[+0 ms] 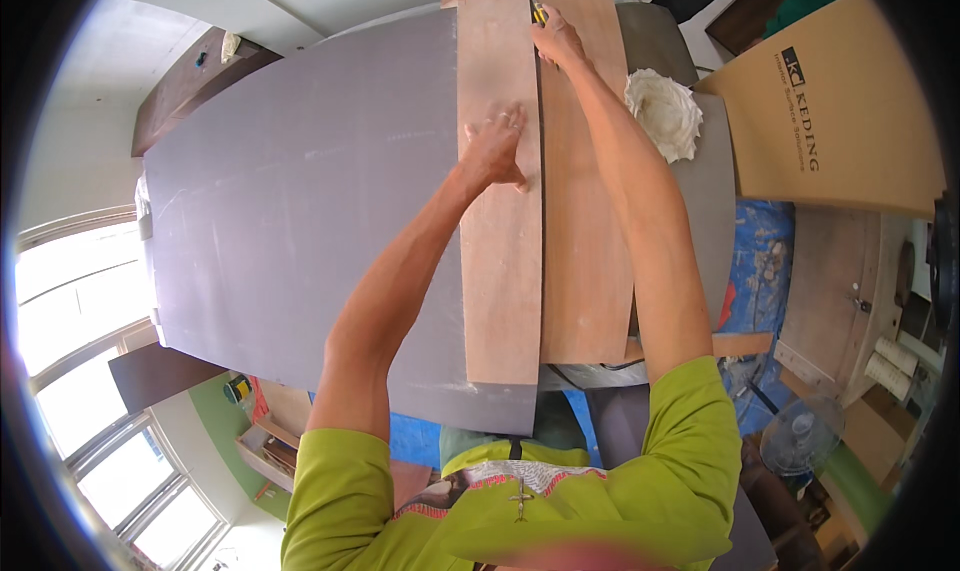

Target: The person measures a large sheet of laminate with a tape measure and marks it with a pencil. They then use a straightedge and utility knife to score and cut the laminate along the marked line. Finally, they lift the cut piece and place it against a wall.

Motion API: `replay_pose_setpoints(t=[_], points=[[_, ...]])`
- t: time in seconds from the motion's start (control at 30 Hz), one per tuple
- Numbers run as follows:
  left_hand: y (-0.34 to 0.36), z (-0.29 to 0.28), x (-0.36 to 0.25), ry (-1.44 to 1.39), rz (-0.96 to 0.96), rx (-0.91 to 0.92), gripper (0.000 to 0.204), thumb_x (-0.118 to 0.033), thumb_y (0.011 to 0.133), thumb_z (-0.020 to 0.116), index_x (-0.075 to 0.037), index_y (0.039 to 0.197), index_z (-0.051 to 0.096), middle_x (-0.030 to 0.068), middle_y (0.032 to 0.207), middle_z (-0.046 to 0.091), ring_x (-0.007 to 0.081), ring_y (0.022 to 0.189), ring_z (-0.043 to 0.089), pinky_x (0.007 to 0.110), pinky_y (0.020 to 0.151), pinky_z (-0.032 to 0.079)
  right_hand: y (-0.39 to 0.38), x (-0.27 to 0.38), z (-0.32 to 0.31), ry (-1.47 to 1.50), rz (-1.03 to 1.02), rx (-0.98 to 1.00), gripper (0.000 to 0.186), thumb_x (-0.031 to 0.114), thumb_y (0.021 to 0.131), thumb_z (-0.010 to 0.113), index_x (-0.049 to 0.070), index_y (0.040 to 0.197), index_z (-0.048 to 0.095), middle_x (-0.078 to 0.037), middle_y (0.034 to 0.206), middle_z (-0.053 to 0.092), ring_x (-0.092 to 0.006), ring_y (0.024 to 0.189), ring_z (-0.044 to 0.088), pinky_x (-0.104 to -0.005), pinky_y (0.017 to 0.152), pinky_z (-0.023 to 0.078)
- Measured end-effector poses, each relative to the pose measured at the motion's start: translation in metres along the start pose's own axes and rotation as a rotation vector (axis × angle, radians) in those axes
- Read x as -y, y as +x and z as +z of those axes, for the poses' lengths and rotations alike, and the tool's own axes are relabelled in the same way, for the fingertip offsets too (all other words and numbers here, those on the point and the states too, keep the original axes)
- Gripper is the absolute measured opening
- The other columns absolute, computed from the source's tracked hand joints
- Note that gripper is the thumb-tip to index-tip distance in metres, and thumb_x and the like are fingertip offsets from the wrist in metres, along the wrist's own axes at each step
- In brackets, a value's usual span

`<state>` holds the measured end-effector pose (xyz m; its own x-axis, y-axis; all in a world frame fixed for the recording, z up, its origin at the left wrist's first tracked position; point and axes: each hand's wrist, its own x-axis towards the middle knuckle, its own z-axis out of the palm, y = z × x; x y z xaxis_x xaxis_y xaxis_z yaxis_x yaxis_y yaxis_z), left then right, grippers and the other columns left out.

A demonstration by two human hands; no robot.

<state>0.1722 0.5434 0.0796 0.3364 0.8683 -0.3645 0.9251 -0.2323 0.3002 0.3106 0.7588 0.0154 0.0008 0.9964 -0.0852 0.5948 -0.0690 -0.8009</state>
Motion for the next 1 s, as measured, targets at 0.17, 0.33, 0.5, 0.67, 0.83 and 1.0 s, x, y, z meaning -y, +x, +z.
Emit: replay_pose_setpoints(t=[0.17,0.33,0.5,0.67,0.83,1.0], points=[[0.0,-0.005,-0.005,0.011,-0.024,0.04,0.135,-0.032,0.046,0.099,-0.004,0.159,0.028,0.0086,0.164,0.029,0.0347,0.151,0.026,0.074,0.109,0.037,0.017,0.007,0.003,-0.117,0.044,0.049,0.068,0.024,0.089,0.057,0.009,0.153,0.042,-0.007,0.063,0.065,-0.0173,0.044,0.059,-0.0331,0.049,0.051],[0.002,-0.003,-0.001,0.019,0.001,0.022,0.133,-0.03,0.048,0.098,-0.005,0.158,0.029,0.01,0.163,0.032,0.0378,0.151,0.024,0.075,0.109,0.035,0.009,0.019,-0.003,-0.107,0.071,0.081,0.071,0.022,0.087,0.057,0.008,0.155,0.04,-0.007,0.061,0.064,-0.0173,0.043,0.057,-0.0332,0.046,0.05],[0.005,-0.001,0.001,0.059,0.004,0.038,0.132,-0.039,0.045,0.098,-0.006,0.156,0.035,0.0139,0.162,0.03,0.0415,0.151,0.023,0.074,0.103,0.043,-0.025,0.028,-0.02,-0.069,0.199,0.198,0.074,0.022,0.088,0.056,0.008,0.157,0.035,-0.008,0.062,0.064,-0.0173,0.045,0.058,-0.0339,0.045,0.05],[0.007,0.001,0.006,0.053,0.03,0.038,0.132,-0.04,0.046,0.098,-0.005,0.156,0.034,0.014,0.162,0.029,0.0417,0.15,0.025,0.075,0.102,0.044,-0.065,0.038,-0.027,-0.087,0.206,0.204,0.075,0.021,0.083,0.056,0.004,0.154,0.038,-0.009,0.072,0.073,-0.0213,0.058,0.069,-0.0358,0.063,0.058],[0.016,0.016,0.016,0.077,0.058,-0.022,0.133,-0.042,0.048,0.097,-0.003,0.157,0.032,0.0145,0.162,0.028,0.0411,0.151,0.022,0.076,0.102,0.045,-0.104,0.031,-0.031,-0.062,0.218,0.223,0.073,0.022,0.085,0.055,0.005,0.154,0.038,-0.009,0.07,0.07,-0.02,0.052,0.065,-0.0353,0.055,0.055],[0.024,0.025,0.024,0.083,0.096,-0.084,0.133,-0.043,0.045,0.097,-0.004,0.156,0.034,0.0145,0.163,0.03,0.0399,0.152,0.022,0.075,0.101,0.045,-0.159,0.024,-0.024,-0.149,0.205,0.116,0.069,0.028,0.088,0.056,0.01,0.153,0.041,-0.023,0.113,0.067,-0.0338,0.101,0.067,-0.0432,0.088,0.054]])
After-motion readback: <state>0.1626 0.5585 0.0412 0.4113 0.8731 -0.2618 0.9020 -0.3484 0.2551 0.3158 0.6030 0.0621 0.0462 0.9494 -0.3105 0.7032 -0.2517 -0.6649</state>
